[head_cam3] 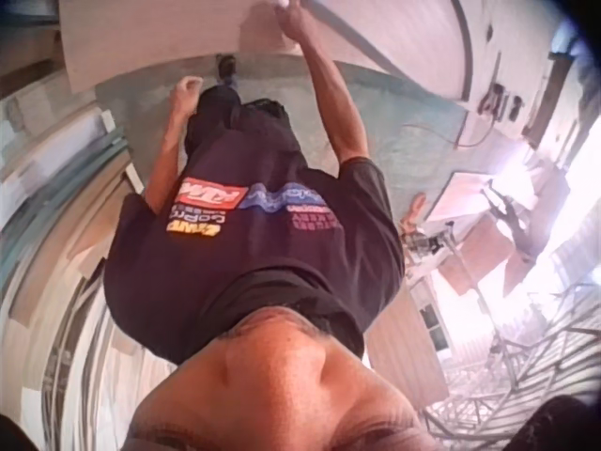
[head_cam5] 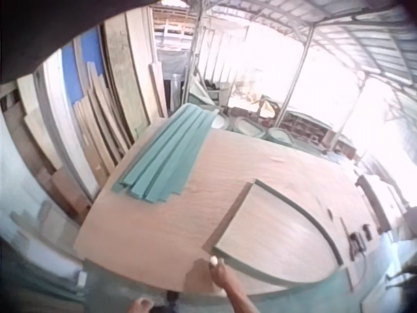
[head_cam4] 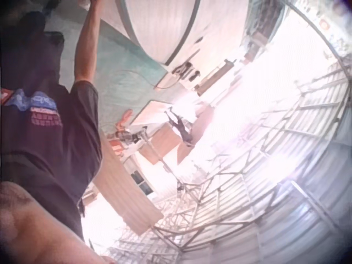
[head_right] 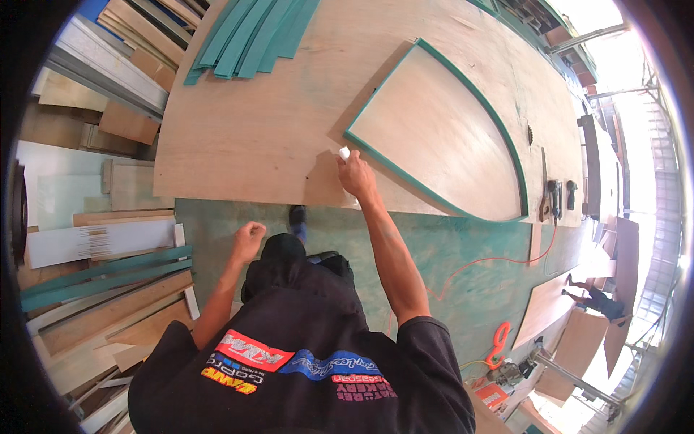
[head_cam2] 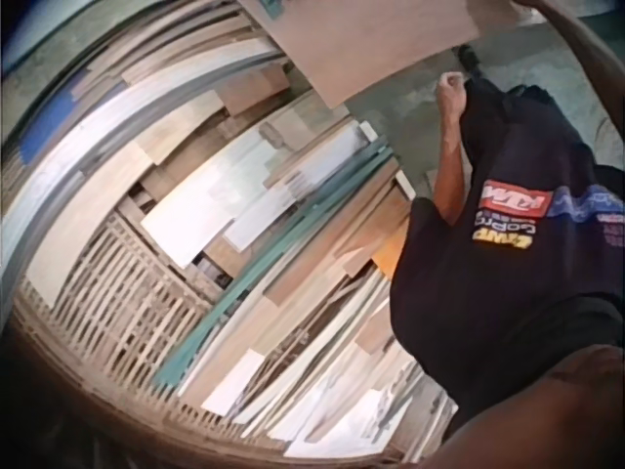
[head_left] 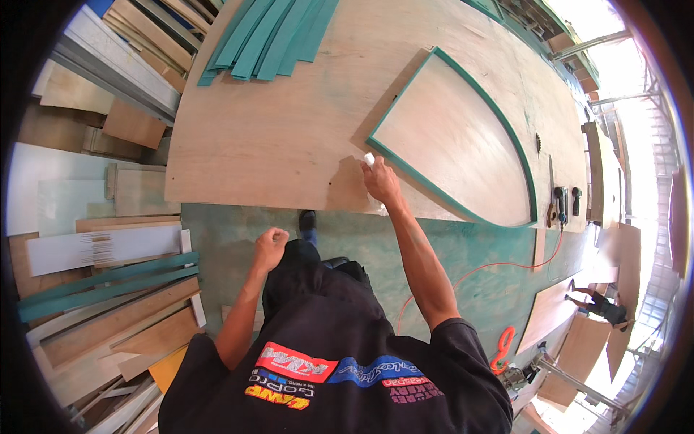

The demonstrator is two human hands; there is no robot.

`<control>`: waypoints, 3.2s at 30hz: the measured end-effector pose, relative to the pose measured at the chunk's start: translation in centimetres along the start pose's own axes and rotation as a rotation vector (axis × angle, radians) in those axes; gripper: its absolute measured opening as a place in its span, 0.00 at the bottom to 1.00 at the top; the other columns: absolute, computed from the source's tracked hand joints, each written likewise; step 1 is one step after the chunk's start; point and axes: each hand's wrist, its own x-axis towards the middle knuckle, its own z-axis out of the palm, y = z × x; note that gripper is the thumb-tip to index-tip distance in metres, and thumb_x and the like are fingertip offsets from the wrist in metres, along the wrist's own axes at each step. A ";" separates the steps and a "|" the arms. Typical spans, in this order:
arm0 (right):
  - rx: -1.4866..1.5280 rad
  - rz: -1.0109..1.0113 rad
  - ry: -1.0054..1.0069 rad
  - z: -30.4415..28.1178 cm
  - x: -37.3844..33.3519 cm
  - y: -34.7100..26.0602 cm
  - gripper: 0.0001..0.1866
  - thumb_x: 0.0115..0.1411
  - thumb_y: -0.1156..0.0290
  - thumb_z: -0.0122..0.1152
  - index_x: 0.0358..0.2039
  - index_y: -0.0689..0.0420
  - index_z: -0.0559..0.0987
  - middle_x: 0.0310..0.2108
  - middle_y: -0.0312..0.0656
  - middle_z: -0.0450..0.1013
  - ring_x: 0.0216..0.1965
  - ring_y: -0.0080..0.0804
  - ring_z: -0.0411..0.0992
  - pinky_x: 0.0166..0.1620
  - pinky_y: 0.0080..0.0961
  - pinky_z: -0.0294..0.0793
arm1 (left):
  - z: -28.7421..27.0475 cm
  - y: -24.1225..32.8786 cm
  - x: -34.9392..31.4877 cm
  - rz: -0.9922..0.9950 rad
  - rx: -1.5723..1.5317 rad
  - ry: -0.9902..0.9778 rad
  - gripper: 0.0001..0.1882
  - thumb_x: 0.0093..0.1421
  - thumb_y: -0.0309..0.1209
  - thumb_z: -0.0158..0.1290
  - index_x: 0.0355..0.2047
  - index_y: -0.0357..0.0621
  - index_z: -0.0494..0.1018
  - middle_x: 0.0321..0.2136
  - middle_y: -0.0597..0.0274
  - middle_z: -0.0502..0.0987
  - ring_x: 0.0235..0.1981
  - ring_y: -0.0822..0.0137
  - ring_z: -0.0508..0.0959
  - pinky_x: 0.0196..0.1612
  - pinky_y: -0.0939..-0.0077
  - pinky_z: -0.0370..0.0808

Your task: The person cleans a wooden board, aligns a curved green frame piece onto it, and secures the frame with a pneumatic nailer.

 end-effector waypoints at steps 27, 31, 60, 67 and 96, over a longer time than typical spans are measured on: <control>-0.275 0.052 0.074 1.0 2.9 -1.5 0.27 0.74 0.48 0.45 0.41 0.64 0.73 0.36 0.64 0.80 0.41 0.65 0.79 0.46 0.58 0.76 | 0.0 1.2 4.4 -0.025 0.075 -0.096 0.19 0.65 0.41 0.58 0.42 0.34 0.79 0.35 0.45 0.84 0.39 0.47 0.84 0.44 0.57 0.79; -0.288 0.039 0.063 1.0 3.1 -1.5 0.25 0.74 0.49 0.46 0.41 0.64 0.73 0.35 0.63 0.80 0.40 0.64 0.80 0.46 0.57 0.76 | 1.0 1.3 4.1 -0.018 0.094 -0.112 0.19 0.65 0.41 0.59 0.43 0.34 0.79 0.35 0.45 0.84 0.40 0.47 0.84 0.45 0.58 0.79; -0.364 0.059 0.181 -4.4 -4.2 13.1 0.18 0.71 0.58 0.49 0.39 0.63 0.73 0.26 0.62 0.79 0.31 0.63 0.80 0.38 0.57 0.78 | 5.4 2.1 3.0 0.002 0.304 -0.231 0.22 0.66 0.42 0.58 0.48 0.33 0.78 0.41 0.42 0.84 0.45 0.44 0.83 0.49 0.56 0.78; -0.331 0.093 0.199 -6.9 -7.0 19.0 0.17 0.71 0.59 0.50 0.39 0.62 0.73 0.25 0.62 0.78 0.30 0.64 0.79 0.37 0.58 0.77 | 8.8 3.2 2.4 0.024 0.378 -0.270 0.23 0.66 0.43 0.56 0.48 0.32 0.78 0.41 0.42 0.84 0.45 0.45 0.83 0.50 0.55 0.77; -0.132 0.078 0.431 -16.6 -14.0 44.0 0.13 0.69 0.61 0.52 0.38 0.60 0.71 0.21 0.59 0.76 0.26 0.63 0.77 0.31 0.57 0.76 | 25.1 10.6 -5.3 0.056 0.472 -0.349 0.20 0.65 0.41 0.58 0.45 0.34 0.80 0.40 0.42 0.84 0.43 0.47 0.84 0.48 0.59 0.78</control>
